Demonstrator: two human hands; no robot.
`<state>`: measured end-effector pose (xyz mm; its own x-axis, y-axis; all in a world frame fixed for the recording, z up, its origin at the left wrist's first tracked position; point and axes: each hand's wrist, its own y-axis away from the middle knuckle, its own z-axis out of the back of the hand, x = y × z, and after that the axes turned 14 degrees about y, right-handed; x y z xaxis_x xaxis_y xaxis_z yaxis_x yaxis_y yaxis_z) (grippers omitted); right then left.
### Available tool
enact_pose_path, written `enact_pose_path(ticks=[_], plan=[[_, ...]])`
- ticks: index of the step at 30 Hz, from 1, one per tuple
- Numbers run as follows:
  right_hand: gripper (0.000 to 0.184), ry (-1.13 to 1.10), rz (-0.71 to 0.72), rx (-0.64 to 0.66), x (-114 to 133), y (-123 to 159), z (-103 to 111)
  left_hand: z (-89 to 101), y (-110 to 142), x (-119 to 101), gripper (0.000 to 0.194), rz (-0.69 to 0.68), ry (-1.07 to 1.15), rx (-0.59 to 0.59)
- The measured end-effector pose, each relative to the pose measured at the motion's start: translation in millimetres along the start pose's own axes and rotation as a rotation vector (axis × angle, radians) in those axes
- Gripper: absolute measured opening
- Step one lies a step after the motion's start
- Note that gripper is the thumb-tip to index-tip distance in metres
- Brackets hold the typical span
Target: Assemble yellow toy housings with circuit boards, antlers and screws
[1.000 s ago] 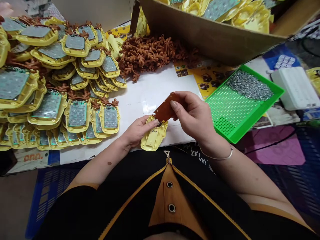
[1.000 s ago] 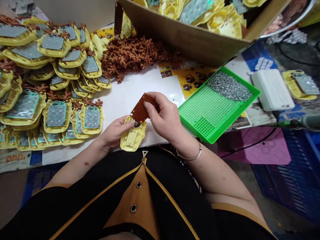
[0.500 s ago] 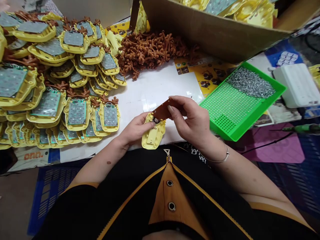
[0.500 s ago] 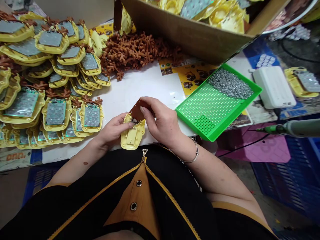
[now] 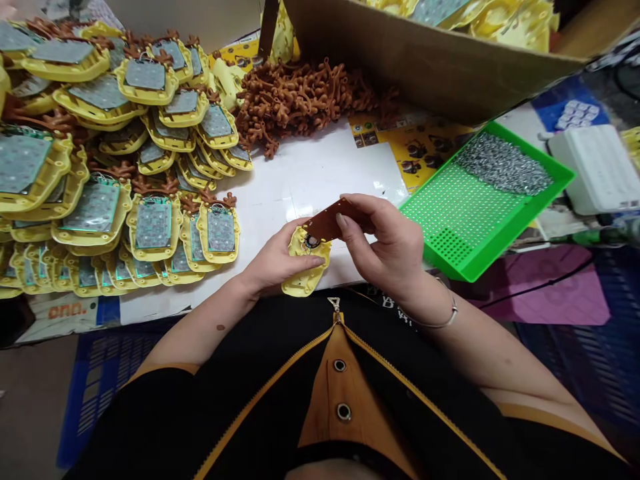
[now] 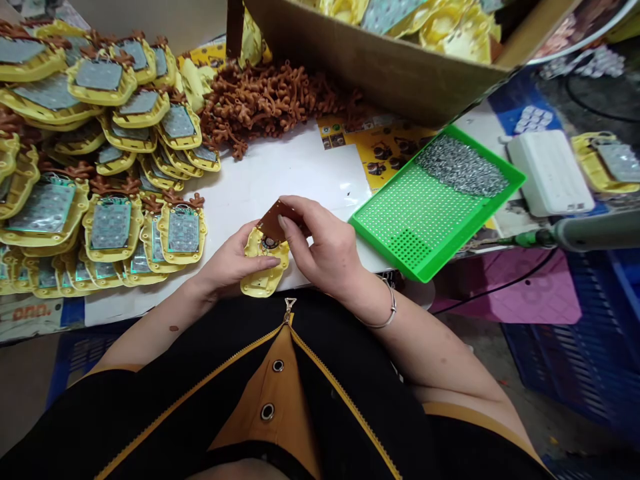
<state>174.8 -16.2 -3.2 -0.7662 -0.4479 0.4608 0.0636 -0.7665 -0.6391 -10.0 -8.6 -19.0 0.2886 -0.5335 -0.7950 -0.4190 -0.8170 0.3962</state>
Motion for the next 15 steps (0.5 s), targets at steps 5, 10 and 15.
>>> enact_pose_path(ticks=[5,10,15], plan=[[0.028,0.001,0.015,-0.003,0,1,3,-4.6,-3,1,0.056,0.004,-0.035,-0.086],[0.029,0.027,0.016,0.002,-7,1,7,-5.2,-5,-3,0.049,0.03,0.043,-0.116],[0.029,-0.005,0.02,-0.001,-9,2,4,-5.9,-7,-6,0.041,0.114,0.186,-0.012]])
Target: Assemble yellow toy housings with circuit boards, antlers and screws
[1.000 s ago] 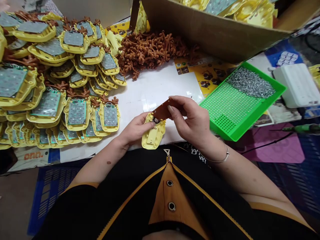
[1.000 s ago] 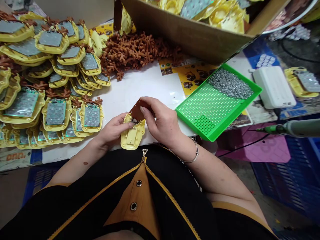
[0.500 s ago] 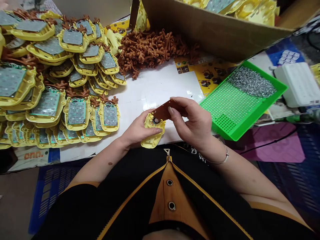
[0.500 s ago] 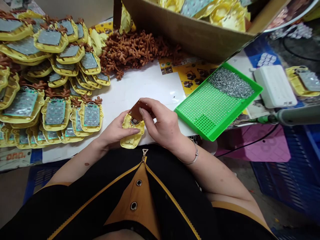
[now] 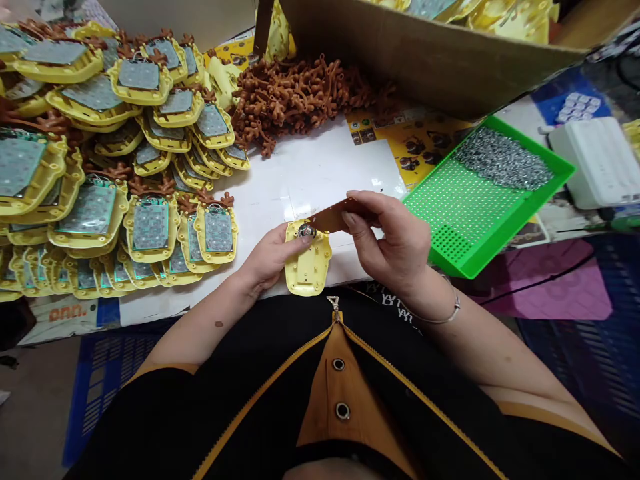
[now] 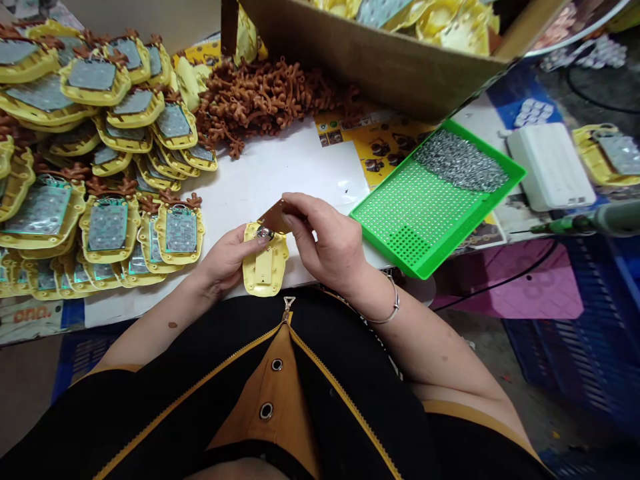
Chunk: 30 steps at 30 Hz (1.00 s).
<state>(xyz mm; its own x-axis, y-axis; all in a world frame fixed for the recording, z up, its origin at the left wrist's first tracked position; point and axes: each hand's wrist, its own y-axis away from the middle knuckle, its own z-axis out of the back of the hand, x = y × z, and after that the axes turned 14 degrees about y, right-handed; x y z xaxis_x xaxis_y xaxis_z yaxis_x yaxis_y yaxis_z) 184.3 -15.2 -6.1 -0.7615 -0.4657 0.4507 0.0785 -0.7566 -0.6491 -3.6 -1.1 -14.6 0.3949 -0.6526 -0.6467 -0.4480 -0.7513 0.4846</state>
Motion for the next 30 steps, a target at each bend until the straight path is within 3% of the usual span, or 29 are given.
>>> enact_pose_path(ticks=[11,17,21,30], plan=[[0.022,0.066,-0.008,0.021,0,2,1,4.1,-1,-1,0.047,-0.004,0.009,-0.009],[0.024,0.047,0.07,-0.029,0,7,5,7.1,1,-5,0.034,0.055,0.09,-0.002],[0.02,0.136,0.049,0.0,0,11,6,7.2,0,-5,0.035,0.055,0.092,-0.021],[0.031,0.222,0.432,-0.02,-5,28,6,3.6,-1,-1,0.027,-0.018,0.065,-0.074]])
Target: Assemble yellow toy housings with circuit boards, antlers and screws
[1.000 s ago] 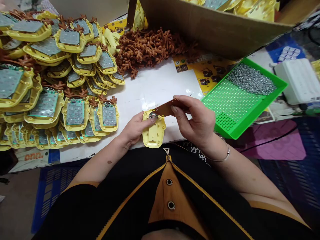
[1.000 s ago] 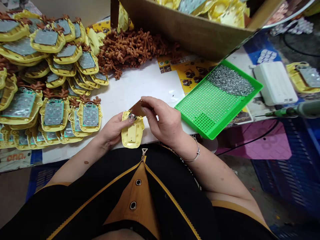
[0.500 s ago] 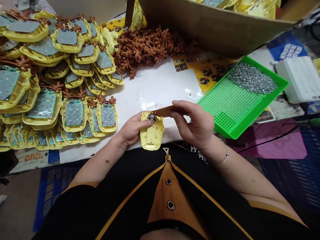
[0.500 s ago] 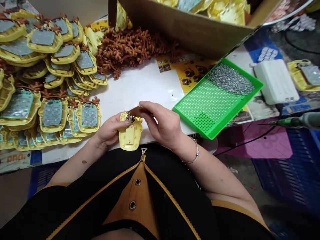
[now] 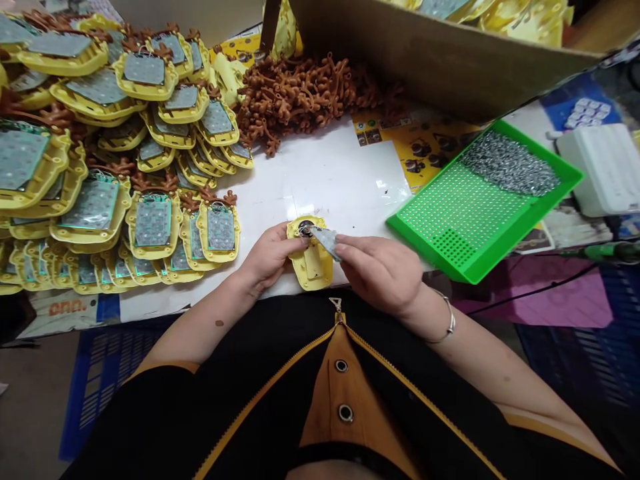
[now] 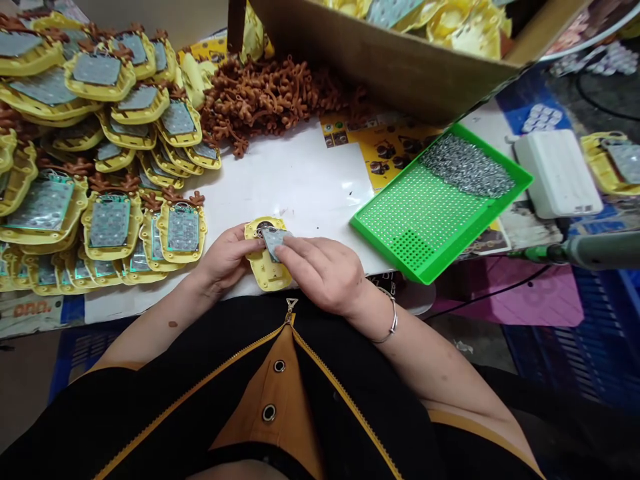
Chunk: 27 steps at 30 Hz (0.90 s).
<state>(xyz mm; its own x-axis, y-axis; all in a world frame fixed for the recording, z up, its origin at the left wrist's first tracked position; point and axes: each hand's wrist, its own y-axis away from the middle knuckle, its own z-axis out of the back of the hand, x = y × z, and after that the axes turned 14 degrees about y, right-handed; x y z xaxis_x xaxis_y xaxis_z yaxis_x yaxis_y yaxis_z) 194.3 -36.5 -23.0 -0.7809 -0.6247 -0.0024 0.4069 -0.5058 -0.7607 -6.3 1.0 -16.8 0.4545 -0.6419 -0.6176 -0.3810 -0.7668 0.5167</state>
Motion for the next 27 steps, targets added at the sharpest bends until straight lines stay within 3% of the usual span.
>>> enact_pose_path(ticks=[2,4,10,14,17,24,27], plan=[[0.029,0.021,0.034,0.017,2,3,1,0.5,0,0,0.029,-0.009,0.006,-0.008],[0.025,0.021,-0.038,0.03,6,3,3,1.2,0,0,0.03,-0.011,0.003,-0.019],[0.018,-0.167,-0.66,-0.072,5,-13,0,3.6,1,3,0.037,0.007,-0.056,-0.004],[0.018,-0.266,-0.915,0.024,-6,-16,-11,7.0,1,7,0.043,-0.054,-0.225,0.045],[0.018,-0.217,-0.898,0.053,-7,-17,-13,7.4,2,8,0.045,-0.102,-0.328,0.059],[0.011,-0.102,-0.758,-0.057,2,-26,-10,-2.8,6,6,0.045,-0.217,-0.592,0.113],[0.013,-0.142,-0.707,-0.076,4,-27,-10,-3.0,6,6,0.045,-0.189,-0.545,0.165]])
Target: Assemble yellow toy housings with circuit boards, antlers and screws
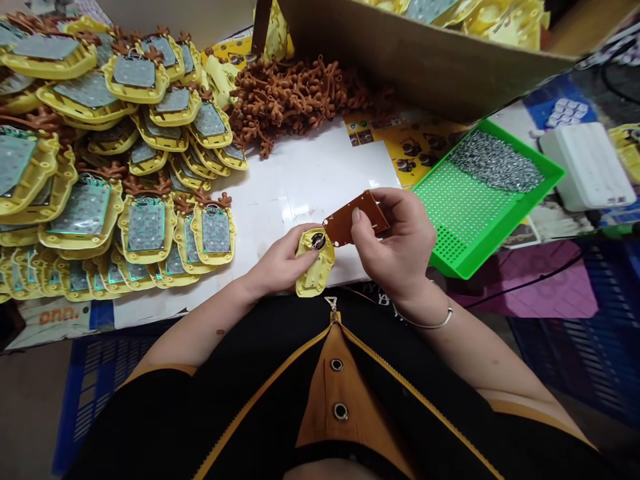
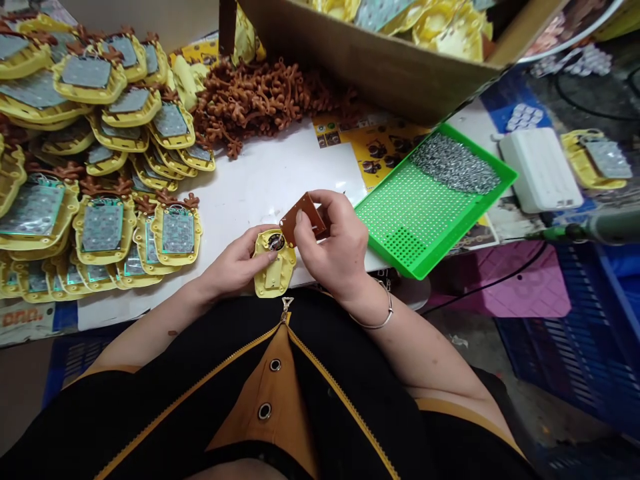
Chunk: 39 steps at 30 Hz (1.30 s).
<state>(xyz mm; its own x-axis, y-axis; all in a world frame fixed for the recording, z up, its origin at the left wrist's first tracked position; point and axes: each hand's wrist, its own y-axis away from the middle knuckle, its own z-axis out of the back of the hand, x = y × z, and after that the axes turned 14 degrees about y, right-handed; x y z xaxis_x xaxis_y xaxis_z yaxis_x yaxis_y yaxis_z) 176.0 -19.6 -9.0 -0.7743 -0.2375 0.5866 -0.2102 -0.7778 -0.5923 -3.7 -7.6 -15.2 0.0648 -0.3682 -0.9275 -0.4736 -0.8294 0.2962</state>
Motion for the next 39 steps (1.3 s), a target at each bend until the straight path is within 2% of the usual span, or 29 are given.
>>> enact_pose_path(ticks=[3,7,13,20,22,26,29,31,34,39], plan=[[0.018,-0.023,0.066,0.01,-1,3,2,1.7,0,2,0.047,0.066,0.15,0.024],[0.023,-0.003,0.134,-0.021,-5,7,3,2.2,-1,3,0.043,0.105,0.292,-0.043],[0.028,-0.072,0.158,-0.014,-5,10,1,2.8,-1,6,0.045,0.159,0.36,0.018],[0.037,-0.11,0.349,0.02,-2,7,5,10.4,0,8,0.05,0.113,0.319,0.049],[0.032,-0.039,0.452,0.053,-3,6,10,13.2,0,8,0.049,0.082,0.295,0.057],[0.008,0.1,0.72,0.087,-5,9,17,14.3,-2,8,0.045,0.046,0.281,0.038],[0.008,0.133,0.879,0.047,-3,12,18,11.5,-4,6,0.042,0.056,0.307,-0.032],[0.011,0.174,0.96,0.067,-2,14,17,9.2,-4,5,0.04,0.063,0.336,-0.073],[0.013,0.193,1.004,0.097,0,15,16,6.6,-3,3,0.038,0.07,0.385,-0.106],[0.012,0.145,0.996,0.101,-1,15,14,4.9,-2,0,0.031,0.065,0.463,-0.139]])
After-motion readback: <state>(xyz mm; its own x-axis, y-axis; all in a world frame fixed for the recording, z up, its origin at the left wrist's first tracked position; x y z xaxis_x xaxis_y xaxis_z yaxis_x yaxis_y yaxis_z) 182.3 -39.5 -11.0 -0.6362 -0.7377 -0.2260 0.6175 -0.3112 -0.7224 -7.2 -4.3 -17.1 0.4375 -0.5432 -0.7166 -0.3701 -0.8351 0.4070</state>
